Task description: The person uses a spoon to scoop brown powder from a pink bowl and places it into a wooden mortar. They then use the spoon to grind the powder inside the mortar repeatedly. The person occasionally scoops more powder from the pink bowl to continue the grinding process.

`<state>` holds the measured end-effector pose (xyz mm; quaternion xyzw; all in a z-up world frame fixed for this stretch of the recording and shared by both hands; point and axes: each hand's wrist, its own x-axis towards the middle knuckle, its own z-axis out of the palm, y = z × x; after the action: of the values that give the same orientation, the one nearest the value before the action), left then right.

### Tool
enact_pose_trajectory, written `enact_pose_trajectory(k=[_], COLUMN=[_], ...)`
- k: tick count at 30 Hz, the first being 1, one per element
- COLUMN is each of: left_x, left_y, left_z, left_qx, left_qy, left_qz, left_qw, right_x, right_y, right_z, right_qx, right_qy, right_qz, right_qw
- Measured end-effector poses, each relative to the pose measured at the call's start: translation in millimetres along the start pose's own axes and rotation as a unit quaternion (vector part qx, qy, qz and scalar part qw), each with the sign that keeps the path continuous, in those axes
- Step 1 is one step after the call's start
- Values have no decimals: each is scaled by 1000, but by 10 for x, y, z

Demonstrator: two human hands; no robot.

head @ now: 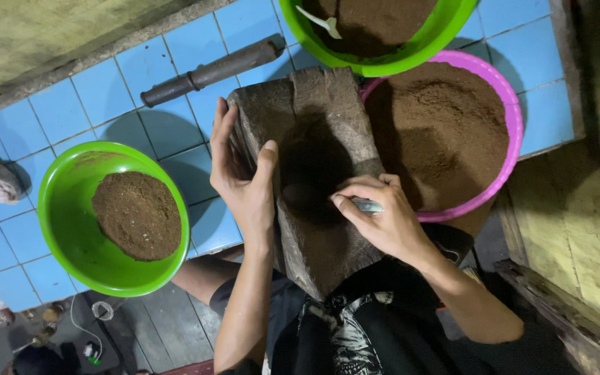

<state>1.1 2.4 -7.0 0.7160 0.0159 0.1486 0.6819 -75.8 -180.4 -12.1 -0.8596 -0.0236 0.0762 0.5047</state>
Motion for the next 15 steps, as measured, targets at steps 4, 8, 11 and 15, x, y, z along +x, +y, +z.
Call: enact_pose_trajectory(k=[4,8,11,15], left_x=[-2,-7,-11,-33], left_y=[26,8,70,99], left_z=[10,25,65,86], left_qx=[0,6,0,-14], left_qy=[-1,-2,-2,-2], left_qz=[-1,3,4,11], left_qw=[1000,1000,1000,1000], right_x=[-38,-193,-460,-672], right_y=[110,209,537,594], right_z=[-113,-512,-886,-1093], right_qx=[174,196,64,6], right_qy=[24,127,222,318], right_qz=[2,40,32,-29], right_qw=[984,971,972,948])
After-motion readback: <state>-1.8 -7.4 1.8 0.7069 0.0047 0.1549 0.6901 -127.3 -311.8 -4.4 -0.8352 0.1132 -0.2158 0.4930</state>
